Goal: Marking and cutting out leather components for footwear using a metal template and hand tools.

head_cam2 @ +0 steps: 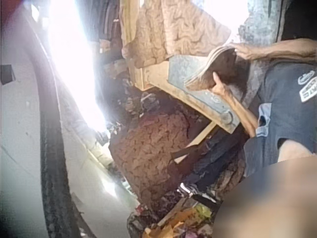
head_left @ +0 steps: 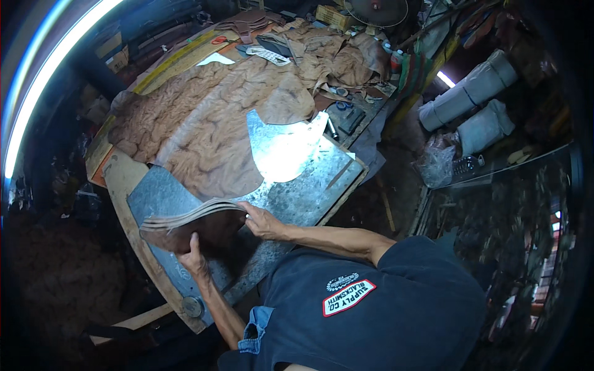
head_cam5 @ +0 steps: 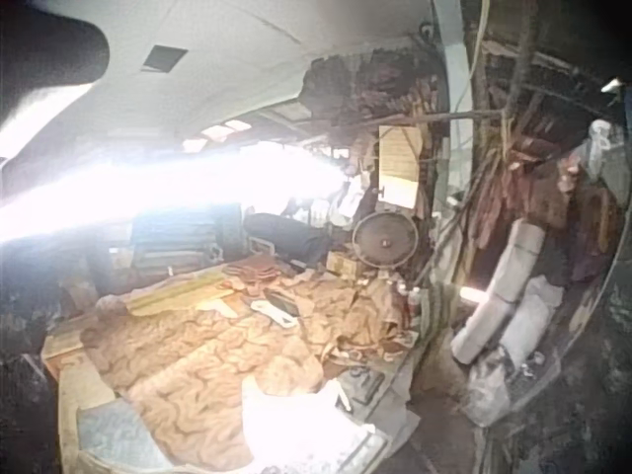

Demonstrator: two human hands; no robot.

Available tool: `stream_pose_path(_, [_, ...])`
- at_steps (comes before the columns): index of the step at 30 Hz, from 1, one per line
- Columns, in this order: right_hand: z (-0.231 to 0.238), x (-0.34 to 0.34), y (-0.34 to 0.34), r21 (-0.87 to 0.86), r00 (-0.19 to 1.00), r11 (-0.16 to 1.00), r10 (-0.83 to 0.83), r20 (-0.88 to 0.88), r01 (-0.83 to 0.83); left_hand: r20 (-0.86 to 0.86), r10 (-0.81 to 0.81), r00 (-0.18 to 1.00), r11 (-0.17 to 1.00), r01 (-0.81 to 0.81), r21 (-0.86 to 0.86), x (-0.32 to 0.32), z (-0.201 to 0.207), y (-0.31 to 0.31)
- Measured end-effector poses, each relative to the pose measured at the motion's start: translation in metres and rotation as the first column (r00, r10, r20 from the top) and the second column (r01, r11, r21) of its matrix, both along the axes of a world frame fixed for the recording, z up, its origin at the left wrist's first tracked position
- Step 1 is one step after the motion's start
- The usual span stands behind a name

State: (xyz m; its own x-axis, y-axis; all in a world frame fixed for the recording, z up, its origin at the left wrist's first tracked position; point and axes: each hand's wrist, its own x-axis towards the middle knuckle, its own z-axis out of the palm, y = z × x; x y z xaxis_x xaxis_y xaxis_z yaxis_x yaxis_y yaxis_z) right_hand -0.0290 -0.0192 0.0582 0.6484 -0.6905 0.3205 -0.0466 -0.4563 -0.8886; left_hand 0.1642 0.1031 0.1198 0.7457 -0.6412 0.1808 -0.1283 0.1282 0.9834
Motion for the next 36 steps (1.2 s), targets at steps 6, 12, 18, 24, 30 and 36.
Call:
stream_pose_path(6, [-0.025,-0.027,-0.043,-0.129,0.989,0.984,0.112,-0.097,-0.124,-0.081,-0.083,0.993,0.977,0.097,0.189,-0.002,-0.002,-0.018])
stream_pose_path(12, [0.071,-0.076,-0.102,0.161,0.828,0.865,0.502,-0.25,-0.476,-0.266,-0.297,0.917,0.951,0.309,0.005,-0.013,0.022,-0.082])
stream_pose_path(18, [0.076,-0.128,-0.155,0.238,0.863,0.885,0.451,-0.227,-0.4,-0.451,-0.317,0.834,0.905,0.408,0.117,-0.045,-0.002,-0.169])
stream_pose_path(24, [0.023,-0.168,-0.171,0.622,0.914,0.741,0.395,-0.098,-0.253,-0.537,-0.305,0.786,0.842,0.487,0.234,-0.091,-0.023,-0.26])
stream_pose_path(30, [0.004,-0.18,-0.184,0.839,0.915,0.531,0.388,-0.114,-0.121,-0.655,-0.195,0.73,0.864,0.444,0.236,-0.111,-0.063,-0.305])
stream_pose_path(36, [0.007,-0.18,-0.193,0.833,0.897,0.546,0.408,-0.169,-0.091,-0.623,0.002,0.782,0.909,0.258,0.327,-0.114,-0.054,-0.348])
